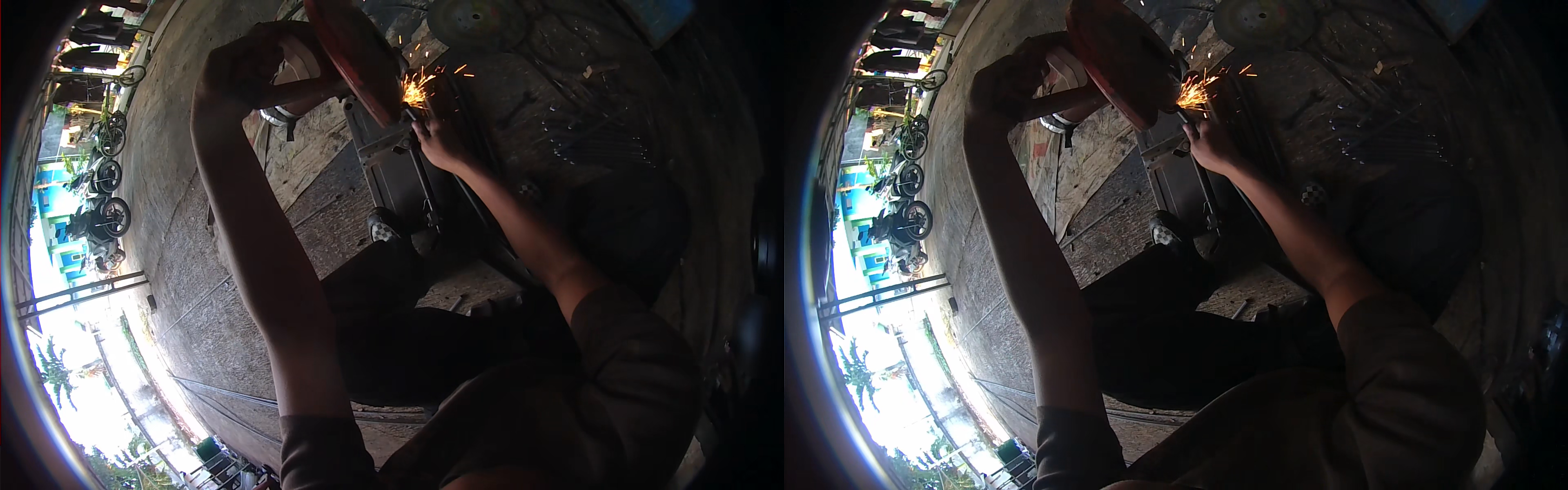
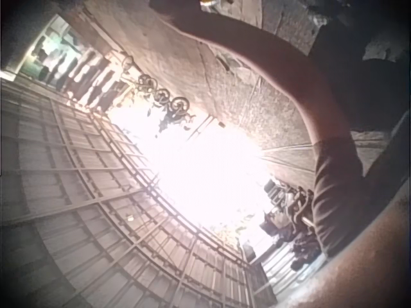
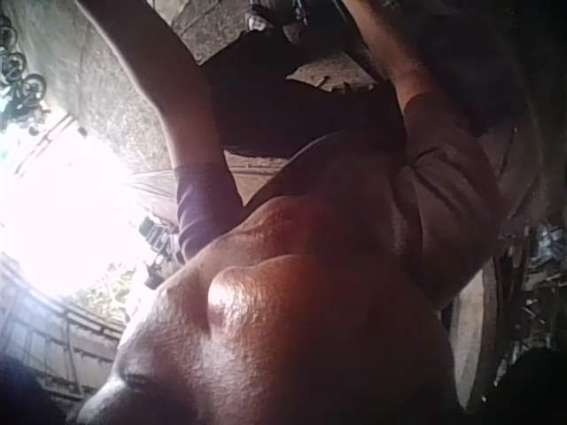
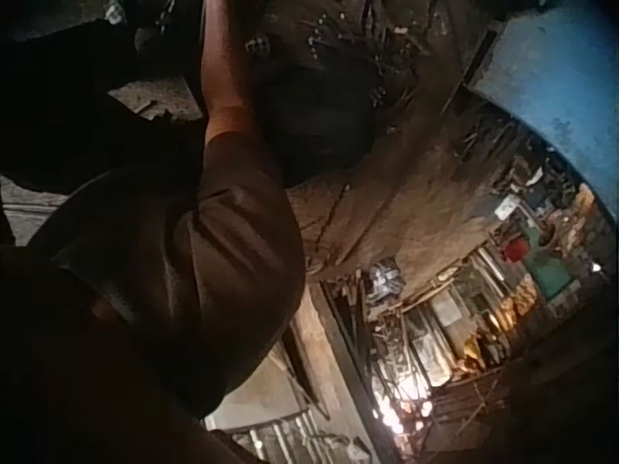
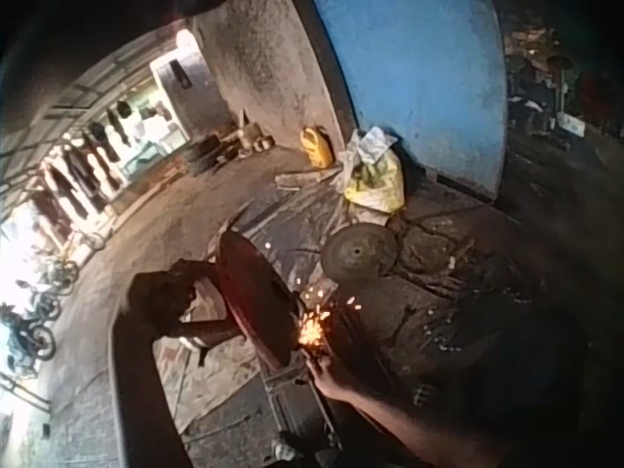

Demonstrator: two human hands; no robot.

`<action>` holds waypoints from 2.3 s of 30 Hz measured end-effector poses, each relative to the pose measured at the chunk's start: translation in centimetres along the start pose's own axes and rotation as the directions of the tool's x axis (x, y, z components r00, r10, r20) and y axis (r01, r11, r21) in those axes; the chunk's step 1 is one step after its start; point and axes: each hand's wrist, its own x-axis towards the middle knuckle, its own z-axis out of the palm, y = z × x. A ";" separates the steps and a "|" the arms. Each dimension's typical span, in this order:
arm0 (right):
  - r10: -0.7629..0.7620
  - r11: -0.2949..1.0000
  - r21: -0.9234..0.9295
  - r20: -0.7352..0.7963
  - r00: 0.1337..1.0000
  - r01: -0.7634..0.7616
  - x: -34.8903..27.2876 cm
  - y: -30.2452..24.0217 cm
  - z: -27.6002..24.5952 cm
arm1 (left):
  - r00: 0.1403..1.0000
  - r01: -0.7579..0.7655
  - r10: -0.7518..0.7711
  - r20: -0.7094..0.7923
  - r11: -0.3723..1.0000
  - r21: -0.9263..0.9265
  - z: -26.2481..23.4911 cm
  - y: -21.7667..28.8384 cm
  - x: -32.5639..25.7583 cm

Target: Using a power grinder to smooth the end of a metal rod.

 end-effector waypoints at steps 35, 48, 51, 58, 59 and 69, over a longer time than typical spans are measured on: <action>-0.413 0.890 -0.350 -0.350 0.841 0.292 -1.9 -0.6 0.7 | 0.947 -0.302 0.280 0.159 0.944 0.137 0.0 -1.6 0.1; -0.471 0.868 -0.356 -0.371 0.800 0.346 -2.3 -0.4 0.4 | 0.940 -0.147 0.184 0.286 0.978 -0.148 0.7 -1.2 0.7; -0.444 0.885 -0.320 -0.372 0.815 0.337 -2.5 -1.1 0.6 | 0.839 -0.359 0.351 0.417 0.931 -0.061 1.2 0.0 0.7; -0.457 0.885 -0.275 -0.357 0.815 0.376 -1.9 -0.7 -0.2 | 0.966 -0.095 0.115 0.230 0.991 -0.094 1.9 0.1 0.1; -0.460 0.884 -0.275 -0.355 0.814 0.379 -1.9 -0.8 -0.4 | 0.931 -0.263 0.256 0.261 0.965 -0.009 2.9 0.2 0.0; -0.276 0.958 -0.132 -0.202 0.940 0.254 -1.4 -0.7 -0.4 | 0.979 -0.049 0.084 -0.185 0.982 0.183 0.3 -1.6 0.2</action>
